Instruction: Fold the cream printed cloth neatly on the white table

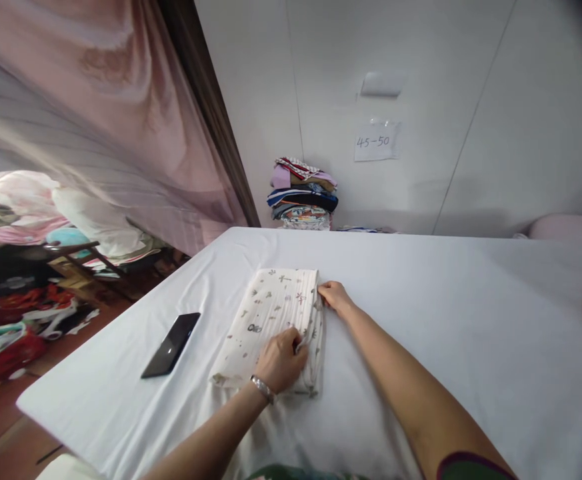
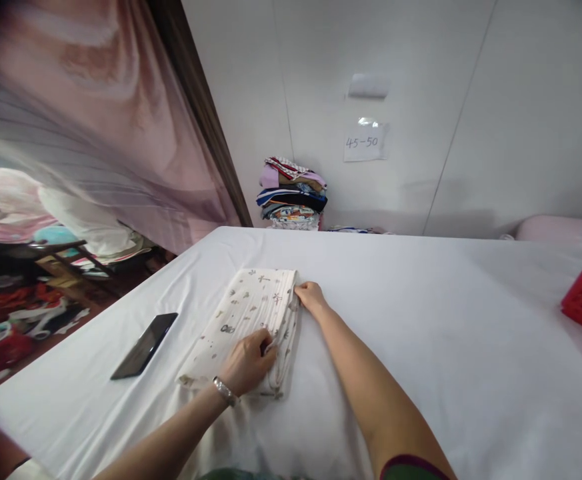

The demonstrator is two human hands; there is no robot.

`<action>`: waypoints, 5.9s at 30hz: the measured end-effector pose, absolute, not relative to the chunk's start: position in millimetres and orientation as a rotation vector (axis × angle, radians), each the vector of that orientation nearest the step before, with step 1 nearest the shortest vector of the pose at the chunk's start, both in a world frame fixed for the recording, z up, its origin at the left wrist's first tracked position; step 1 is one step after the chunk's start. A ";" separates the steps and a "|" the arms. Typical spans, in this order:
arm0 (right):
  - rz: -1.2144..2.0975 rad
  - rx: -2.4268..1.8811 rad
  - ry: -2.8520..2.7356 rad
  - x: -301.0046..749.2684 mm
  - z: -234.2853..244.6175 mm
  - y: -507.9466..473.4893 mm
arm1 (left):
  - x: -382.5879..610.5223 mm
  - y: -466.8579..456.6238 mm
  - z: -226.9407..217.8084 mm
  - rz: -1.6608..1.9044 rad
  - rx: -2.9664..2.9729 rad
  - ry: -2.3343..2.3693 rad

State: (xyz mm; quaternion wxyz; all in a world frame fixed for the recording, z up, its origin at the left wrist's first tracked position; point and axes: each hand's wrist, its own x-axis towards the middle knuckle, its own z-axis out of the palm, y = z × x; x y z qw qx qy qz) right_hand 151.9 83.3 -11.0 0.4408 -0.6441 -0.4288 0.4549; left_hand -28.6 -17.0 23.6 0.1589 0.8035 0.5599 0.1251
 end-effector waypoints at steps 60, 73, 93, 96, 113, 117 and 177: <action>0.025 -1.120 -2.495 103.3 -9.0 -80.6 | -171.0 -52.5 11.8 0.623 2.131 1.939; -0.070 -1.144 -2.540 96.3 -15.4 -89.6 | -185.2 -33.2 16.4 0.434 2.226 2.037; 0.689 -1.961 -1.561 109.2 18.9 -25.0 | -95.3 -12.2 11.2 0.652 2.702 1.252; 0.657 -2.013 -1.546 106.4 16.8 -23.1 | -93.3 -15.3 4.7 0.614 2.715 1.282; 0.877 -1.878 -1.213 110.0 18.2 -30.3 | -100.1 -22.0 0.2 0.886 2.768 1.079; 0.963 -1.840 -1.183 107.9 16.0 -39.2 | -100.2 -21.3 -0.8 0.919 2.772 1.060; 0.884 -1.813 -1.234 95.8 0.7 -95.1 | -116.5 -16.4 15.0 0.846 2.587 1.193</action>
